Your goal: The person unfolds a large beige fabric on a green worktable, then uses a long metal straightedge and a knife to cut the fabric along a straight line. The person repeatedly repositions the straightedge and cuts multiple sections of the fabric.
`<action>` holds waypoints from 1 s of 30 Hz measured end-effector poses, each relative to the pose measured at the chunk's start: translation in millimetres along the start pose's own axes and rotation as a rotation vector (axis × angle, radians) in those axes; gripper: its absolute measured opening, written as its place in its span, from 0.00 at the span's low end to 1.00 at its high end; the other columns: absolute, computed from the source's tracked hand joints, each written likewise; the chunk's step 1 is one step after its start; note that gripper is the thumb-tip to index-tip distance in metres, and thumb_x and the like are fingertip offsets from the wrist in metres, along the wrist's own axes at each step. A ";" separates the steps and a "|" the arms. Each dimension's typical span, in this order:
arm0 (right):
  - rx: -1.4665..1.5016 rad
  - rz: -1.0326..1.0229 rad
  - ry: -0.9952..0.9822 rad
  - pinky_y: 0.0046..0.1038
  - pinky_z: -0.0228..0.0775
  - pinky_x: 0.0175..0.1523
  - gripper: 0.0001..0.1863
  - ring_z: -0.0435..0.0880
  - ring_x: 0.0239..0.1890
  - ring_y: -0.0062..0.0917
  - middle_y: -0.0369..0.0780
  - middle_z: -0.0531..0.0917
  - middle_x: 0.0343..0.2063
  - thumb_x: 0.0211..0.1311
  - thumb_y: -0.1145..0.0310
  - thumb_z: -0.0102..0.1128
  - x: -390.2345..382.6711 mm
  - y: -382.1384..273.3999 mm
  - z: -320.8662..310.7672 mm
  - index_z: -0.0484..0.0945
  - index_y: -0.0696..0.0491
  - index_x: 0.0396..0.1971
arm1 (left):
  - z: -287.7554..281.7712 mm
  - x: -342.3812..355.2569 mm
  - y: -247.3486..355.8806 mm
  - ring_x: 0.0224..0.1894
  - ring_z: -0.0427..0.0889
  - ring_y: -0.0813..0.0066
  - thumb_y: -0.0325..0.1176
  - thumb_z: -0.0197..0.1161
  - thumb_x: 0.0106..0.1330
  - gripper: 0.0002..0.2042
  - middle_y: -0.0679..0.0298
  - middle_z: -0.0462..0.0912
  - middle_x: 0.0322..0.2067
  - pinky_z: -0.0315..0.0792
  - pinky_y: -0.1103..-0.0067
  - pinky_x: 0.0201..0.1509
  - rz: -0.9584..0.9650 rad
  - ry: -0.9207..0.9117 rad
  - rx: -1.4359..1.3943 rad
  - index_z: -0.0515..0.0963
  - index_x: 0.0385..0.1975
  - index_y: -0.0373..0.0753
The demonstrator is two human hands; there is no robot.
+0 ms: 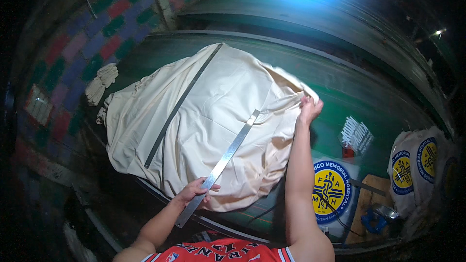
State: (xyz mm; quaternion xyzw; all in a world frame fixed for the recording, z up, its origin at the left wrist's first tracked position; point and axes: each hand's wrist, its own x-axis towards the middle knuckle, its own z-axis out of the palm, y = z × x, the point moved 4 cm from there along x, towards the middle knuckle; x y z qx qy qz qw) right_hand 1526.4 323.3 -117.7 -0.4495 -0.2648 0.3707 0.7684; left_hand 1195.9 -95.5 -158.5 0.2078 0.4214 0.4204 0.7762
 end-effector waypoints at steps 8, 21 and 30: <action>-0.591 -0.554 -0.639 0.30 0.71 0.34 0.10 0.78 0.28 0.31 0.43 0.78 0.31 0.53 0.83 0.55 -103.8 -61.7 25.6 0.79 0.58 0.35 | 11.0 34.2 39.5 0.21 0.81 0.72 0.28 0.51 0.72 0.23 0.50 0.78 0.50 0.78 0.80 0.26 0.151 -0.032 0.099 0.58 0.65 0.33; -1.023 -0.235 -0.519 0.34 0.75 0.37 0.18 0.82 0.29 0.35 0.44 0.80 0.31 0.67 0.56 0.58 -139.6 -29.4 -14.3 0.77 0.59 0.39 | 95.9 249.7 149.5 0.22 0.77 0.78 0.33 0.49 0.75 0.20 0.54 0.78 0.53 0.77 0.83 0.23 0.214 -0.231 0.118 0.59 0.64 0.37; 0.063 0.833 -0.459 0.31 0.82 0.32 0.10 0.83 0.27 0.29 0.43 0.79 0.34 0.74 0.68 0.47 -274.3 13.5 -71.0 0.65 0.57 0.48 | 116.8 312.4 87.6 0.34 0.75 0.79 0.40 0.49 0.77 0.18 0.65 0.79 0.45 0.75 0.79 0.37 0.035 -0.210 0.404 0.67 0.62 0.44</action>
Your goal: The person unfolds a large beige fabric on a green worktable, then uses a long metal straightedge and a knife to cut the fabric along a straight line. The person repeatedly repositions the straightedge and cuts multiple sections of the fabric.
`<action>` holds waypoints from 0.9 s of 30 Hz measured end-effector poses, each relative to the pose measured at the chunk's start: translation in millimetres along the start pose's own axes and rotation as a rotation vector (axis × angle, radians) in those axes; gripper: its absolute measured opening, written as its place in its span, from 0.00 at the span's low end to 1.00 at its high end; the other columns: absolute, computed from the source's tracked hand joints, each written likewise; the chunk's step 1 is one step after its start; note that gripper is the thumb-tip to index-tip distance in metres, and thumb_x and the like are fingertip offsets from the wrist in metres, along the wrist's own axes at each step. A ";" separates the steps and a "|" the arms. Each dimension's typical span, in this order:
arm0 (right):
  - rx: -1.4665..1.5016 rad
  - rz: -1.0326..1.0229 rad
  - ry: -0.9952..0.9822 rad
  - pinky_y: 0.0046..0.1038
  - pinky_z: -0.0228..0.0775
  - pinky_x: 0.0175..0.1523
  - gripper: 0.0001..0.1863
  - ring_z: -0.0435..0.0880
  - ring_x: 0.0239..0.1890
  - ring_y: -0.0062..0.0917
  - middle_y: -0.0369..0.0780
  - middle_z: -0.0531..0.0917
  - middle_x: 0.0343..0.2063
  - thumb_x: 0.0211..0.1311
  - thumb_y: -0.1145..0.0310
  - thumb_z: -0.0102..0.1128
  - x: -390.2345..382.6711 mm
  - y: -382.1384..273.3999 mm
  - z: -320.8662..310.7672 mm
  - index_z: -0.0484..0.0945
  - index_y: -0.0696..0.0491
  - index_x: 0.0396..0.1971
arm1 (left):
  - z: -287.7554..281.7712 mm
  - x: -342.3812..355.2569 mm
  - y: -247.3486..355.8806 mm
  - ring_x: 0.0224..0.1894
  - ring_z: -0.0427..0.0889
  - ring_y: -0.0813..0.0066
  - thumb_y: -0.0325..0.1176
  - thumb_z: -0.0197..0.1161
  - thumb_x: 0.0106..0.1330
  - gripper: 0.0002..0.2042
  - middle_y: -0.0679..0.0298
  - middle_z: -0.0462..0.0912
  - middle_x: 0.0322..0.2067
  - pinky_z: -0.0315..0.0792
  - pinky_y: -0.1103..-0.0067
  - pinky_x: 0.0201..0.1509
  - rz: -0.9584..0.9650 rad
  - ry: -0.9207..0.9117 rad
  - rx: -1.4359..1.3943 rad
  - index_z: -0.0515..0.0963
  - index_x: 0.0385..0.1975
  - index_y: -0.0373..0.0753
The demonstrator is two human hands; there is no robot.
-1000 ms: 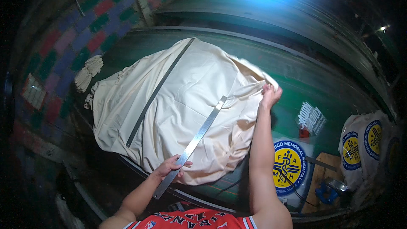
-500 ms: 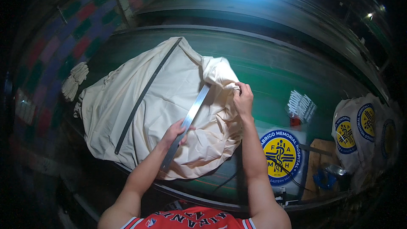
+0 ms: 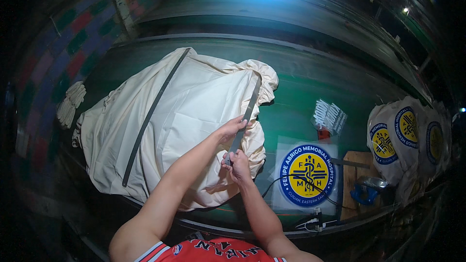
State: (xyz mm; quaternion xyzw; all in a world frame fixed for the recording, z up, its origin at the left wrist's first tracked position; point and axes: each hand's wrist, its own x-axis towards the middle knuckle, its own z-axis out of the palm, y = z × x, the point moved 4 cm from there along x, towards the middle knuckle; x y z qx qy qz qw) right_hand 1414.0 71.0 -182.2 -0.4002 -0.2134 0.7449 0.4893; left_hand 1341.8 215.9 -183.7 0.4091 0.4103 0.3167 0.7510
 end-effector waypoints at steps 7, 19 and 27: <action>-0.110 -0.029 0.292 0.18 0.52 0.14 0.04 0.62 0.13 0.15 0.33 0.68 0.18 0.73 0.68 0.43 17.5 -22.8 -38.0 0.65 0.52 0.38 | -11.9 -98.7 -45.2 0.29 0.73 0.80 0.38 0.54 0.74 0.12 0.65 0.77 0.29 0.69 0.77 0.32 0.325 0.549 0.360 0.77 0.37 0.35; -0.217 -0.035 0.274 0.18 0.51 0.15 0.06 0.60 0.12 0.13 0.30 0.68 0.17 0.74 0.65 0.46 -27.4 -24.1 -16.2 0.66 0.49 0.36 | 69.2 -276.8 -110.1 0.39 0.78 0.53 0.31 0.64 0.59 0.15 0.52 0.76 0.40 0.70 0.63 0.43 0.512 0.471 1.407 0.73 0.44 0.35; -0.275 -0.438 0.249 0.19 0.52 0.15 0.13 0.62 0.11 0.13 0.32 0.71 0.16 0.72 0.65 0.52 74.6 -120.5 -28.5 0.66 0.49 0.25 | 70.3 -240.2 -163.5 0.47 0.76 0.47 0.20 0.58 0.48 0.21 0.50 0.75 0.42 0.71 0.62 0.50 0.243 -0.167 1.124 0.73 0.46 0.33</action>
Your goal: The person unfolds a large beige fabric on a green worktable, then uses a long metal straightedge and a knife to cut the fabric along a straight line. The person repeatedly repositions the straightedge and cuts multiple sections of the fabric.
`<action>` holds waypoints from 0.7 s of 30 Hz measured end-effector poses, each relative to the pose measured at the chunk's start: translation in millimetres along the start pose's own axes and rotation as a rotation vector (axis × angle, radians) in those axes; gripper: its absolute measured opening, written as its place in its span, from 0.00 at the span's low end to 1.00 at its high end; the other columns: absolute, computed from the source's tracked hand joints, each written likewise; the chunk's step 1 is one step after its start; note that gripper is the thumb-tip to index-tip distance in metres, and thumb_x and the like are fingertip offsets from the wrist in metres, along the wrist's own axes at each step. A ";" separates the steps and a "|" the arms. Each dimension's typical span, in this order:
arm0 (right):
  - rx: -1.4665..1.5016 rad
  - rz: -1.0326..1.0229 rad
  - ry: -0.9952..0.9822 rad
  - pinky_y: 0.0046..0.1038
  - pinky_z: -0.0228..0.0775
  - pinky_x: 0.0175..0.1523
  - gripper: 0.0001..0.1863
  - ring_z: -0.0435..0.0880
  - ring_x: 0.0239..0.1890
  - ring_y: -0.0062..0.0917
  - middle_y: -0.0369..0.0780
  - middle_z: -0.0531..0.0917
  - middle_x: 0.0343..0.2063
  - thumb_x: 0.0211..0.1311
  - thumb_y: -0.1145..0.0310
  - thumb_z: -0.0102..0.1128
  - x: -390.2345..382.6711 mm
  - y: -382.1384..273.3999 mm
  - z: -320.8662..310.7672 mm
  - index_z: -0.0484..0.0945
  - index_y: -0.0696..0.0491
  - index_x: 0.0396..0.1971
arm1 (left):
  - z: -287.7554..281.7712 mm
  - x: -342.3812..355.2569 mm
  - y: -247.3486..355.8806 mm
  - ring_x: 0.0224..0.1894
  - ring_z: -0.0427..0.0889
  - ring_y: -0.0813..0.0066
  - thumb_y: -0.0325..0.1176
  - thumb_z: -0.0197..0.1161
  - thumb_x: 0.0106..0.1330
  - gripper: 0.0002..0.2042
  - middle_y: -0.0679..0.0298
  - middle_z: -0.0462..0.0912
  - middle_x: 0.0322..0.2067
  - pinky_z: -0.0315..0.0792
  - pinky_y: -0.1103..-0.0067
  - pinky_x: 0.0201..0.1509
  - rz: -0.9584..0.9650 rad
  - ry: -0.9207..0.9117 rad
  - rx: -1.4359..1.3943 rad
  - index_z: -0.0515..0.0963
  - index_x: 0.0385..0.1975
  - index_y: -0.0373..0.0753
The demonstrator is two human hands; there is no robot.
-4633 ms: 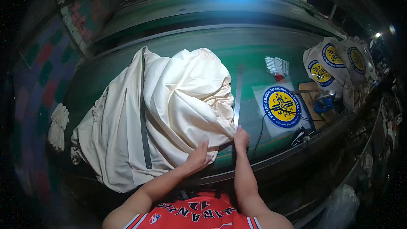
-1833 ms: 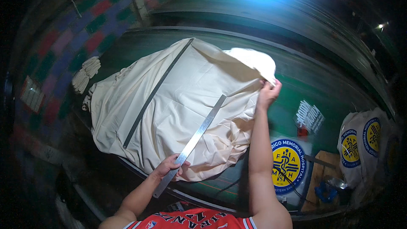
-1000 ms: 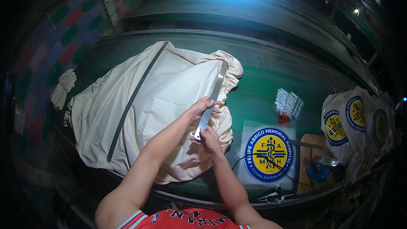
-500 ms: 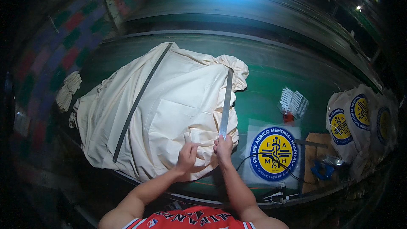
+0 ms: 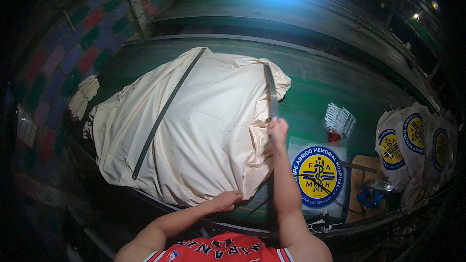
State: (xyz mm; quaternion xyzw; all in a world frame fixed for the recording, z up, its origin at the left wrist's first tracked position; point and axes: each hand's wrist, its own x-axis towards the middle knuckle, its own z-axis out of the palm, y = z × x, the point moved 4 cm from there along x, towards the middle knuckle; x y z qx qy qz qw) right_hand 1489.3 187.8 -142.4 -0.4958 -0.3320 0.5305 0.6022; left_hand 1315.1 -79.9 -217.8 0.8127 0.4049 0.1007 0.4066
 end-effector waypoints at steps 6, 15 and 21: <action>0.059 0.038 -0.007 0.17 0.49 0.15 0.13 0.61 0.12 0.10 0.29 0.69 0.16 0.73 0.66 0.50 48.6 -23.5 -5.4 0.68 0.49 0.24 | 13.3 10.2 -0.9 0.45 0.75 0.47 0.18 0.54 0.51 0.16 0.50 0.74 0.40 0.70 0.65 0.49 0.106 0.006 -0.228 0.74 0.42 0.31; -0.285 0.034 0.079 0.22 0.60 0.18 0.12 0.68 0.14 0.15 0.32 0.72 0.16 0.72 0.66 0.50 -14.5 54.3 18.8 0.70 0.54 0.28 | 6.5 9.8 9.5 0.44 0.75 0.48 0.29 0.61 0.60 0.12 0.48 0.73 0.41 0.71 0.65 0.49 0.029 -0.050 -0.098 0.75 0.42 0.31; -0.109 0.060 -0.082 0.19 0.62 0.19 0.07 0.69 0.16 0.14 0.33 0.73 0.18 0.73 0.67 0.49 -119.5 62.6 15.4 0.68 0.55 0.36 | 14.2 28.8 43.0 0.57 0.70 0.43 0.44 0.64 0.61 0.28 0.42 0.71 0.52 0.66 0.54 0.59 -0.103 0.005 0.401 0.71 0.55 0.30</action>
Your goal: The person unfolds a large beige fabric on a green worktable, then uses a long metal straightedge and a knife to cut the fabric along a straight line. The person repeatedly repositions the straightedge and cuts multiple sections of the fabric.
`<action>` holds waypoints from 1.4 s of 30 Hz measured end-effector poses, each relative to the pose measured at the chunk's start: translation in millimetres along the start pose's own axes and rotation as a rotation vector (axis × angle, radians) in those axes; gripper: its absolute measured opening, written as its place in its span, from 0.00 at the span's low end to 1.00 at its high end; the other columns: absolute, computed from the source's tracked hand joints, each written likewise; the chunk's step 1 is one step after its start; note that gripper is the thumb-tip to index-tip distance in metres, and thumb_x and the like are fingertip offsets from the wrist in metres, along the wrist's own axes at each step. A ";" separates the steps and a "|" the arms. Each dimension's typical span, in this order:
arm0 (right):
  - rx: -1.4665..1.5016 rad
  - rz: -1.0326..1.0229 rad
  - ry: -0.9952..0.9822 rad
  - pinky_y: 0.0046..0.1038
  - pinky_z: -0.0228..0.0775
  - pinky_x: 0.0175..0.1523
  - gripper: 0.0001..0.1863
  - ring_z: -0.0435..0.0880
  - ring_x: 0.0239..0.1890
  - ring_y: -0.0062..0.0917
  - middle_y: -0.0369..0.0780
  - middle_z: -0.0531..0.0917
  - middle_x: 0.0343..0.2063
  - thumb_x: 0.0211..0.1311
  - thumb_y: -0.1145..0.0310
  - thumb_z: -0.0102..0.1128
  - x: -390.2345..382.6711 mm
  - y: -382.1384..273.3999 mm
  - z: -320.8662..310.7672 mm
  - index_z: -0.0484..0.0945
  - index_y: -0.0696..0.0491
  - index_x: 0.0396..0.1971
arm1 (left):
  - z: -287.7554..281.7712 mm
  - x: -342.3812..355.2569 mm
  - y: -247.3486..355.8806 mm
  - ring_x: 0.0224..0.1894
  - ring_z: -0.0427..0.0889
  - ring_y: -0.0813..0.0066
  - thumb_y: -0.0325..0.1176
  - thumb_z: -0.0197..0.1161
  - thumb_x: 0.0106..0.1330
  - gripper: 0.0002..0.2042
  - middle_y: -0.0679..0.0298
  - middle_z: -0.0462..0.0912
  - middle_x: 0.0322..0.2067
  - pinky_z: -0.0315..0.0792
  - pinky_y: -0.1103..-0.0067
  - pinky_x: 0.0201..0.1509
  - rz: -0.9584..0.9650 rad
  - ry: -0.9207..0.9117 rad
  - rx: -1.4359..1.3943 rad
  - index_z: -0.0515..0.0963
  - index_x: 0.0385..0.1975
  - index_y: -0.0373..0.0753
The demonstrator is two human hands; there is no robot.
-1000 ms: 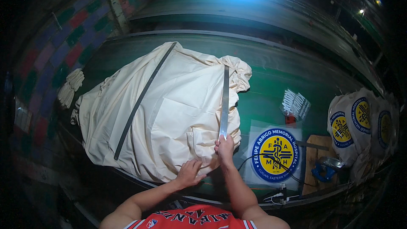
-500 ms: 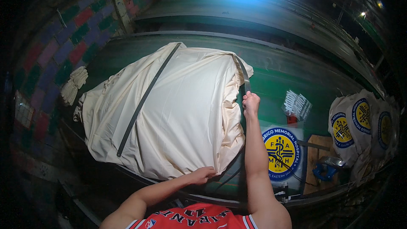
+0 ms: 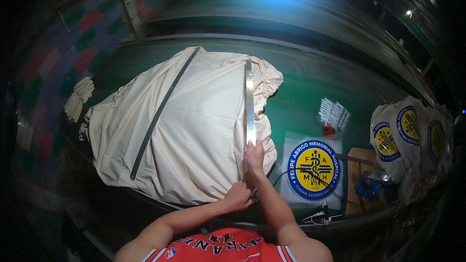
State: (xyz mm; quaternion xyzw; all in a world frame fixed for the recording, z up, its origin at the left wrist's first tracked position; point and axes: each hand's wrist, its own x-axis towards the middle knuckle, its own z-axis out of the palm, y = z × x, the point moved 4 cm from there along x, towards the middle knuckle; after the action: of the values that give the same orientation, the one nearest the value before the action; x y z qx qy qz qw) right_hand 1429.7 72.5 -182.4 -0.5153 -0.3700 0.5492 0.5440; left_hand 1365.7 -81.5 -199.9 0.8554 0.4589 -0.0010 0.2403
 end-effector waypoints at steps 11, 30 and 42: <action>-0.304 0.069 0.011 0.24 0.73 0.21 0.10 0.80 0.17 0.21 0.40 0.80 0.20 0.74 0.68 0.45 7.0 27.9 -40.4 0.67 0.62 0.40 | 30.9 57.2 -2.6 0.47 0.83 0.57 0.27 0.55 0.57 0.28 0.52 0.85 0.44 0.75 0.64 0.45 0.076 -0.259 -0.496 0.72 0.61 0.36; 0.249 0.302 -0.206 0.23 0.64 0.16 0.09 0.68 0.13 0.19 0.35 0.72 0.21 0.76 0.62 0.45 -89.2 9.3 52.6 0.62 0.50 0.38 | -50.1 -199.4 -188.7 0.46 0.82 0.56 0.29 0.58 0.65 0.13 0.51 0.82 0.42 0.75 0.68 0.52 -0.211 0.486 -0.399 0.79 0.47 0.33; 0.095 0.110 -0.352 0.21 0.61 0.16 0.11 0.65 0.13 0.18 0.34 0.70 0.20 0.76 0.59 0.47 -248.0 48.5 301.9 0.62 0.50 0.38 | -52.3 -467.9 -299.3 0.45 0.84 0.64 0.26 0.60 0.65 0.09 0.55 0.84 0.41 0.76 0.73 0.51 -0.504 0.740 -0.574 0.80 0.43 0.33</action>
State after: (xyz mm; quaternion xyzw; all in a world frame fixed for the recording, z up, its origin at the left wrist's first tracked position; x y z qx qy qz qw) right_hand 1096.4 -130.2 -129.8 -0.4044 -0.4047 0.6766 0.4636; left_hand 848.4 -288.4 -172.3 0.5615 0.6862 0.3687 0.2792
